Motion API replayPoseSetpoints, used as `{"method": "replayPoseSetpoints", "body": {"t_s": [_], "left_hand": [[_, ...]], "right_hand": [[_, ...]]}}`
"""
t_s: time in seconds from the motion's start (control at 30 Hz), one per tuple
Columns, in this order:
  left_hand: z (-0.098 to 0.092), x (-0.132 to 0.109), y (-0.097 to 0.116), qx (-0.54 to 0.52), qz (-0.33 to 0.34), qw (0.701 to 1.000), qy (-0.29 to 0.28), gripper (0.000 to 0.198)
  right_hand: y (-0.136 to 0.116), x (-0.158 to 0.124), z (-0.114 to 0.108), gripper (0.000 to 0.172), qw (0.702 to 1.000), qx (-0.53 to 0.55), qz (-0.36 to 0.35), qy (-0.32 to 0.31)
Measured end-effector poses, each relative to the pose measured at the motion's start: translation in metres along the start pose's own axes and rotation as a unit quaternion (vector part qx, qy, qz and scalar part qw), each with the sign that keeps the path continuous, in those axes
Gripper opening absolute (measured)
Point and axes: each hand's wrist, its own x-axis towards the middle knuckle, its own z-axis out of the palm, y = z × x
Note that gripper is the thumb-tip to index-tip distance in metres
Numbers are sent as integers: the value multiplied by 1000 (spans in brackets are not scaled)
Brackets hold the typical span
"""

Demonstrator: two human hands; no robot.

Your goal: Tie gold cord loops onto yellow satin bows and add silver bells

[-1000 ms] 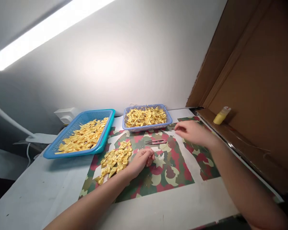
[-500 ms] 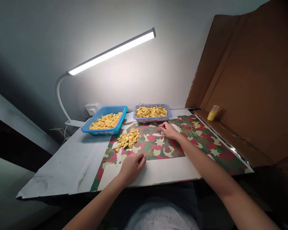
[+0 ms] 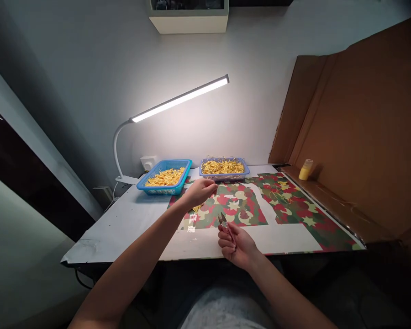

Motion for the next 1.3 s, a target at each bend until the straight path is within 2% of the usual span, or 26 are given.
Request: {"method": "replayPoseSetpoints", "body": {"t_s": [0.17,0.37,0.7,0.9,1.3], "left_hand": [[-5,-3,7,-6,-1,1000,-12,28],[0,-4,3,-12,-14,1000,-23,28],[2,-4,0,-7,-12,1000,-27,28],[2,-6,-1,0,-10,999,-37,27],[1,-11,4,9,-8,998,-59,26]], "right_hand": [[2,13,-2,30,992,122,8,-26],[1,11,-11,35,980,198,4,-20],[0,15,-12,36,975,219,20,-15],[-4,17,-9,44,974,224,16,6],[-4,17,-8,40,974,225,6,27]]}}
